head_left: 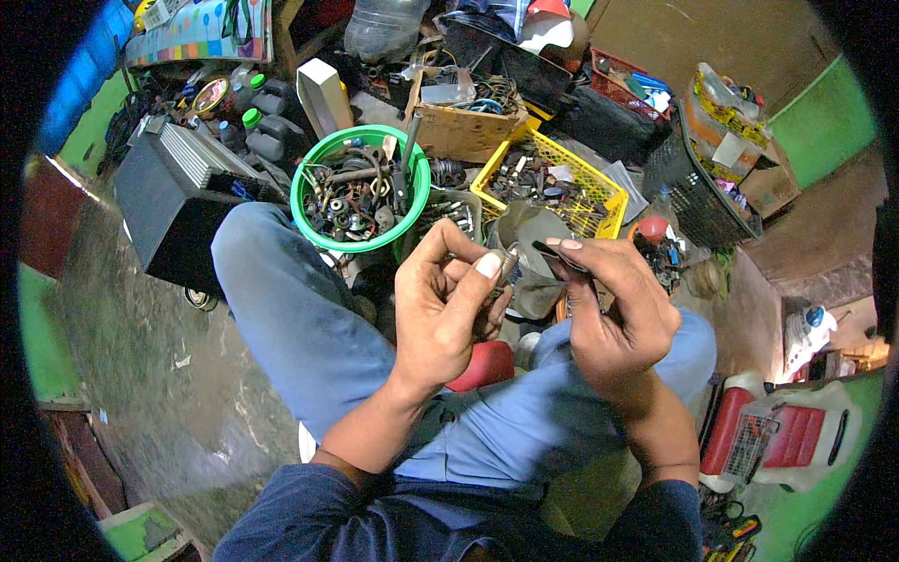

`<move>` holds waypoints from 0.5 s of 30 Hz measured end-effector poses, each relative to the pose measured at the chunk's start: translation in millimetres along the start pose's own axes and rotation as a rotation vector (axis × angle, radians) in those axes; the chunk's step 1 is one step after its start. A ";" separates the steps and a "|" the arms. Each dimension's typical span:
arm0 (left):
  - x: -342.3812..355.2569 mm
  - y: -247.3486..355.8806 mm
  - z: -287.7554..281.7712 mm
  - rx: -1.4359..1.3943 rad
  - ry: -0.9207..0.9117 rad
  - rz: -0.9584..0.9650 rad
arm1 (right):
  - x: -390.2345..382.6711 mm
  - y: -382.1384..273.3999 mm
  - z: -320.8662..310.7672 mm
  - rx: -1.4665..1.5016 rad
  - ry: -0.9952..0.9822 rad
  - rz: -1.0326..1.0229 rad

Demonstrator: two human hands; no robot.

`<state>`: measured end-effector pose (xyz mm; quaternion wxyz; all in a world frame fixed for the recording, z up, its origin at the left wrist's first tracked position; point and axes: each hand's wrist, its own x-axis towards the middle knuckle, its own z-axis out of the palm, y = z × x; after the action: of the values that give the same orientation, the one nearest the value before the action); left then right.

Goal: The person holds a metal mechanical component and a small rod, inserting the rod into an opening in the component and aligning several small internal parts by hand.

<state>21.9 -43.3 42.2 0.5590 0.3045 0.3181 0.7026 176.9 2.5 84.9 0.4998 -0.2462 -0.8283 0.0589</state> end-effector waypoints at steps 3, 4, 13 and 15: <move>0.4 -0.3 0.0 -0.028 0.004 0.001 | 3.4 -2.8 2.3 0.022 -0.001 0.007; 0.2 -0.5 0.3 -0.032 -0.004 0.002 | 3.8 -4.1 2.2 0.022 -0.005 0.012; 0.9 0.1 0.9 -0.037 -0.008 0.004 | 3.1 -6.8 1.0 0.029 -0.063 0.030; 0.9 0.0 0.5 -0.045 -0.019 0.010 | 2.5 -7.2 -1.0 0.037 -0.088 0.033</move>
<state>22.1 -42.3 42.6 0.5650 0.3002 0.2954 0.7095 174.3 -2.7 89.9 0.4664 -0.2477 -0.8440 0.0935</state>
